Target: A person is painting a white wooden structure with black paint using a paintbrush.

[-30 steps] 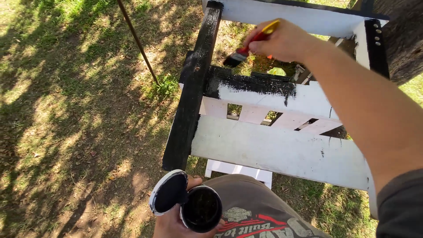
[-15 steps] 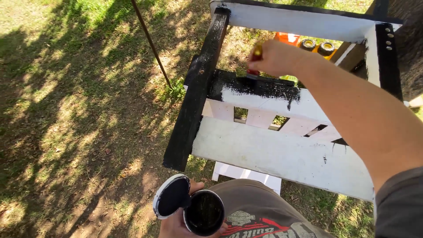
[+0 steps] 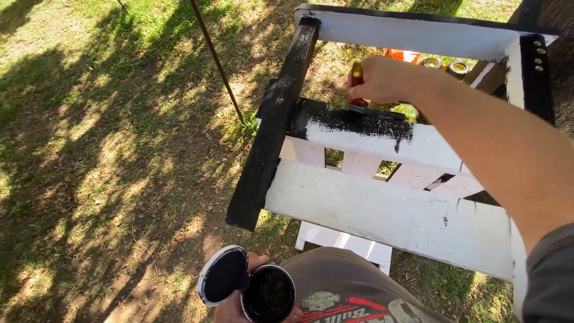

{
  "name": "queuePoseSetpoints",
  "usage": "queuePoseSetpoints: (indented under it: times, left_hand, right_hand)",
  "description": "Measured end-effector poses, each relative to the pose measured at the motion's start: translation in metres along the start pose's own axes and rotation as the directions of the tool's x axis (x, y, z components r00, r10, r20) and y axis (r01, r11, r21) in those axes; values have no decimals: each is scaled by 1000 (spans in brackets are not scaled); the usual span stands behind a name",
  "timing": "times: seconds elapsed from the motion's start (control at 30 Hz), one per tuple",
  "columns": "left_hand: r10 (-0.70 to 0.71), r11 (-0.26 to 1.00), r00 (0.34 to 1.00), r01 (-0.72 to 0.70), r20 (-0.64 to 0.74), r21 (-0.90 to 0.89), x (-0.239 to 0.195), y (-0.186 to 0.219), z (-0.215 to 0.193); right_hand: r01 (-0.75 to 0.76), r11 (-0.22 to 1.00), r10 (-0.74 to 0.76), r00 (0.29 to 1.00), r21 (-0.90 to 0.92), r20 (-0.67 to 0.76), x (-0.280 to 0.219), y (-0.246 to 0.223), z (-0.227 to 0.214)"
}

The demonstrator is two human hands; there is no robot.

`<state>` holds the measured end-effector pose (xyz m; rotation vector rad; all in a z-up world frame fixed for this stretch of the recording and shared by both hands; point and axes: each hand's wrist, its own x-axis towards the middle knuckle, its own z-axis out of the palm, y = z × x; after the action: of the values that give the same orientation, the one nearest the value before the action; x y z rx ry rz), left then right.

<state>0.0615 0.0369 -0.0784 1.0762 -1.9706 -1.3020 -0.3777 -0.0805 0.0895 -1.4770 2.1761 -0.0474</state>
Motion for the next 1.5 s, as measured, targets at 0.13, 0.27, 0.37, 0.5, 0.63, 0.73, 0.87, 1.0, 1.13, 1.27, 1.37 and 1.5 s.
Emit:
queuePoseSetpoints:
  times: [0.13,0.27,0.37,0.5,0.63,0.73,0.87,1.0,1.13,1.27,1.37,1.5]
  left_hand:
    - [-197,978,963,207,-185,38,-8,41,15]
    - [-177,984,952,173,-248,-38,-12,37,31]
    - [-352,918,913,379,-208,113,-1,-6,35]
    - [-215,955,871,94,-442,-280,-21,64,51]
    - [-252,959,793,280,-554,-36,-15,66,55]
    - [-253,957,820,289,-514,-12,-17,67,52]
    - [-423,906,846,398,-325,-142,-9,59,34]
    - [-284,951,905,222,-318,-216,-14,58,35]
    - [-218,976,886,201,-409,-84,-11,78,29]
    - [-480,876,846,474,-233,-85,4,119,21]
    - [-541,841,808,513,-232,-174,7,122,17]
    - [-547,832,830,524,-111,-182,15,120,7]
  right_hand:
    - [63,997,-57,991,51,-118,10,2,-4]
    - [186,973,-172,980,140,-101,10,-8,13]
    - [123,992,-122,992,36,-22,7,-5,6]
    - [170,948,-102,963,268,-250,24,12,-1]
    - [270,904,-159,932,331,-326,39,11,23]
    - [144,987,-132,980,69,-151,45,15,30]
    - [94,881,67,946,464,-318,45,17,17]
    - [-8,865,177,940,501,-291,52,8,38]
    - [51,958,60,927,282,-370,45,16,43]
    - [138,807,160,884,574,-438,41,3,42]
    - [111,864,111,910,492,-400,43,-1,56]
    - [3,932,103,957,362,-272,26,-2,40]
